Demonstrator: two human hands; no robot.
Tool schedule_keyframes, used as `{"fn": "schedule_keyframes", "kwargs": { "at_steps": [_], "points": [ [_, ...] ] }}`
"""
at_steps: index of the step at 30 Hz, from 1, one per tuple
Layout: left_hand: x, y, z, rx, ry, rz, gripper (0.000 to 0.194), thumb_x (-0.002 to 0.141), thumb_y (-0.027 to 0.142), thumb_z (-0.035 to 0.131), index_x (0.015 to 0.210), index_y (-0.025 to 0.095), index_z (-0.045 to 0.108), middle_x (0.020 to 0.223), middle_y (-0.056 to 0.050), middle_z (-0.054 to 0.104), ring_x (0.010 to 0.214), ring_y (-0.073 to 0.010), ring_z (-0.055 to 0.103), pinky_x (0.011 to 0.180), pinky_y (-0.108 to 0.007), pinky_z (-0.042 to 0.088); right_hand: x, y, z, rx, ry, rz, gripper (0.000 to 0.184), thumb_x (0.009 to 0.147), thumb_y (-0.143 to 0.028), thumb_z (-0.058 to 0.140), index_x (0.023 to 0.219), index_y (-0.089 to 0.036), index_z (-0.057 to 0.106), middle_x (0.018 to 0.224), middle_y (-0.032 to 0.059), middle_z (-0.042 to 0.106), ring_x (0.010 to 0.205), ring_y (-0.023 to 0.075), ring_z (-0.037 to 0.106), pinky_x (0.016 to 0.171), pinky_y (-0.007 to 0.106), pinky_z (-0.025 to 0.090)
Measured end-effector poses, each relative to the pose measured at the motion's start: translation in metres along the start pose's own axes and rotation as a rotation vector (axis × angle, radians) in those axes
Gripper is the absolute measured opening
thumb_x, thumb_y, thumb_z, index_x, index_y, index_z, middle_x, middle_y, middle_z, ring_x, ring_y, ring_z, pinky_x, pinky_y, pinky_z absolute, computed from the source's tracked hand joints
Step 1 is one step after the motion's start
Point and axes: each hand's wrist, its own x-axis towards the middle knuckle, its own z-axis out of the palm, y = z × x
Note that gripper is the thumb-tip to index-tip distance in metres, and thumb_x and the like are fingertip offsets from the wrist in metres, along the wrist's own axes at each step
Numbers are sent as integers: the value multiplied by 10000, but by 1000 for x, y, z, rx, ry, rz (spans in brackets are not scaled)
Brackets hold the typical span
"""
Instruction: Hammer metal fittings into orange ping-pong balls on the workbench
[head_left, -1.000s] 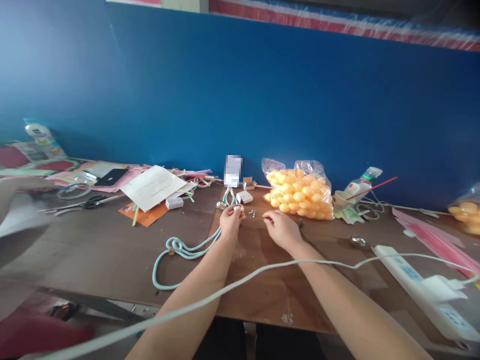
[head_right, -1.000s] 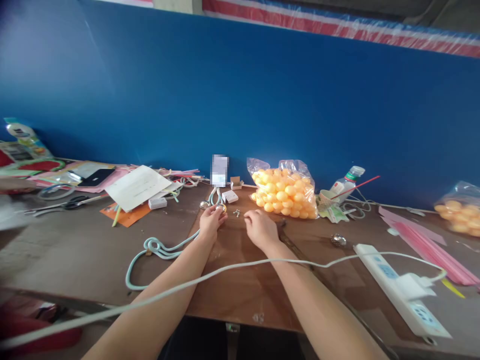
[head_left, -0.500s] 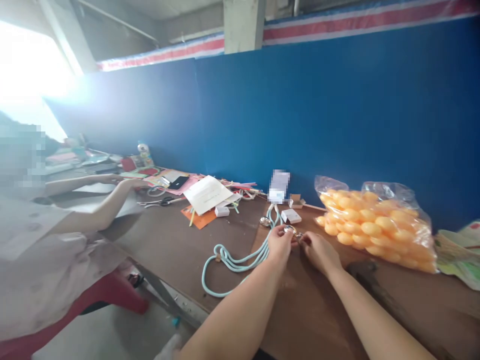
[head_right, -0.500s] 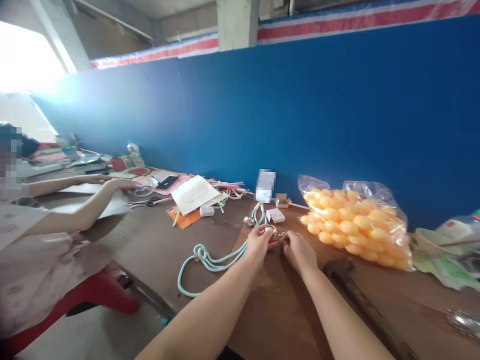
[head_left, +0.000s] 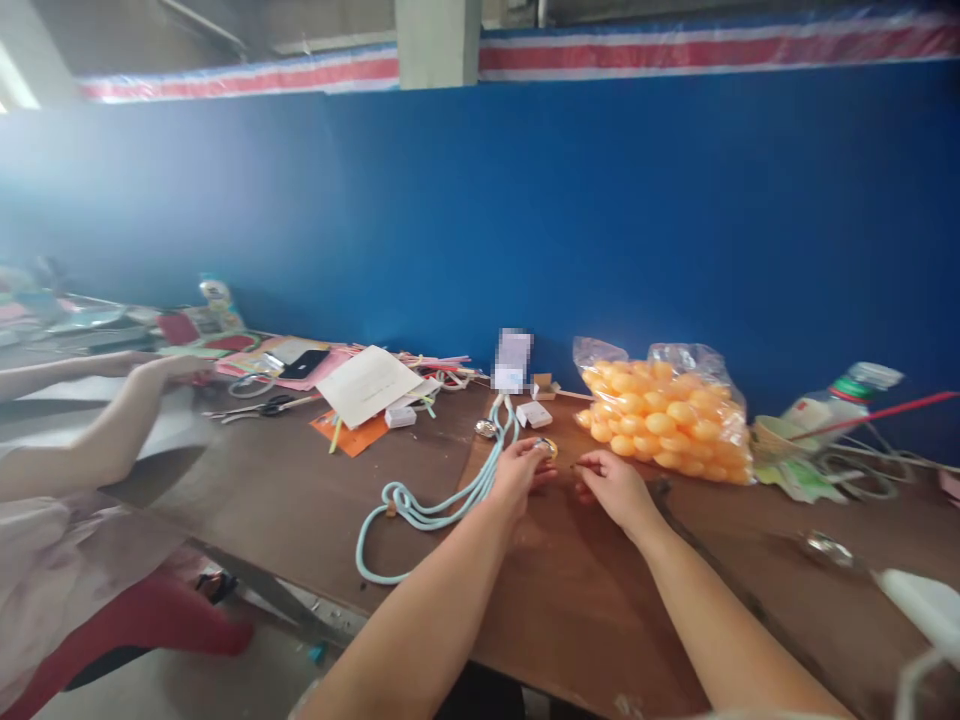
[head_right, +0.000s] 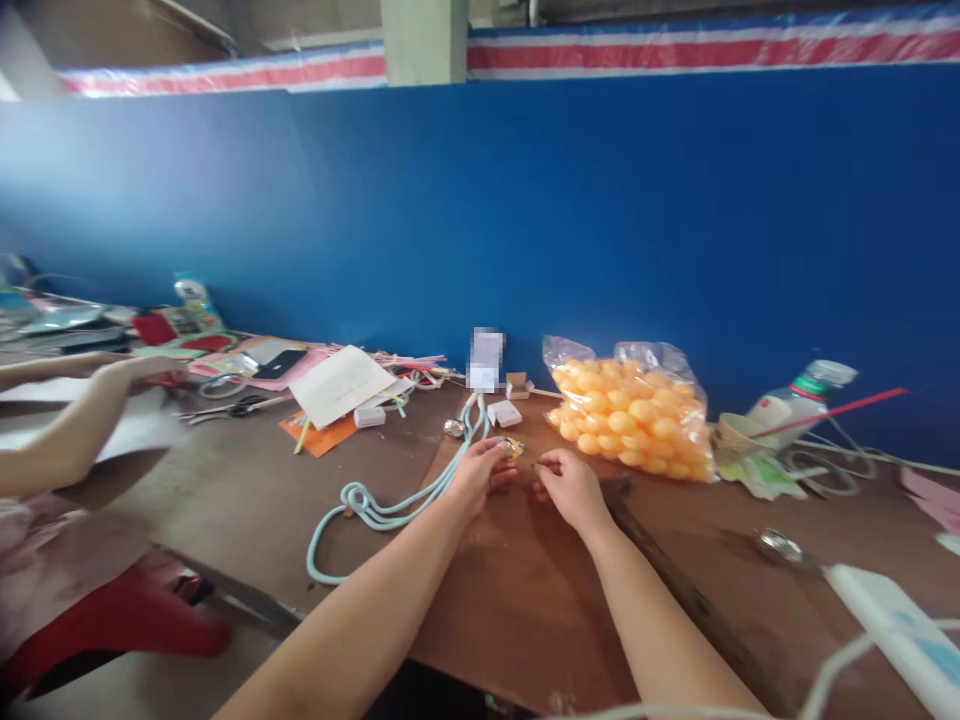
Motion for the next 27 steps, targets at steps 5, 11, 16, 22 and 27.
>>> {"fn": "schedule_keyframes", "kwargs": {
  "at_steps": [5,11,16,22,27],
  "points": [
    [-4,4,-2,-90,-110,-82,153,797,175,661,923,111,601,805,-80,668,627,-127,650,587,-229,545,-11,-1,2,244,36,-24,196,738,-393,667,789,-213,610,696,6,588,627,167,589,557,307,556],
    [-7,4,-3,-60,-191,-138,146,823,187,632,946,109,619,828,-79,682,645,-126,660,610,-227,558,-16,4,4,494,-24,-14,314,688,-448,751,834,-188,651,689,-19,574,636,120,545,565,241,535],
    [-6,4,-4,-70,-192,-148,109,853,170,589,914,90,630,797,-78,680,637,-115,658,631,-213,562,-19,-1,7,662,-68,56,305,643,-402,803,780,-180,643,758,-10,615,690,108,588,590,214,541],
    [-8,5,-3,-75,-193,-160,111,867,166,569,904,85,635,790,-80,682,643,-115,661,629,-203,565,-22,-8,8,729,-53,86,300,633,-360,815,782,-185,623,814,0,655,669,91,594,580,198,541],
    [-9,5,-2,-54,-188,-173,126,860,165,581,924,79,647,815,-86,690,652,-118,666,640,-211,571,-21,-7,8,716,-46,48,302,637,-374,806,788,-182,629,759,-21,616,608,70,531,532,180,519]
  ]
}}
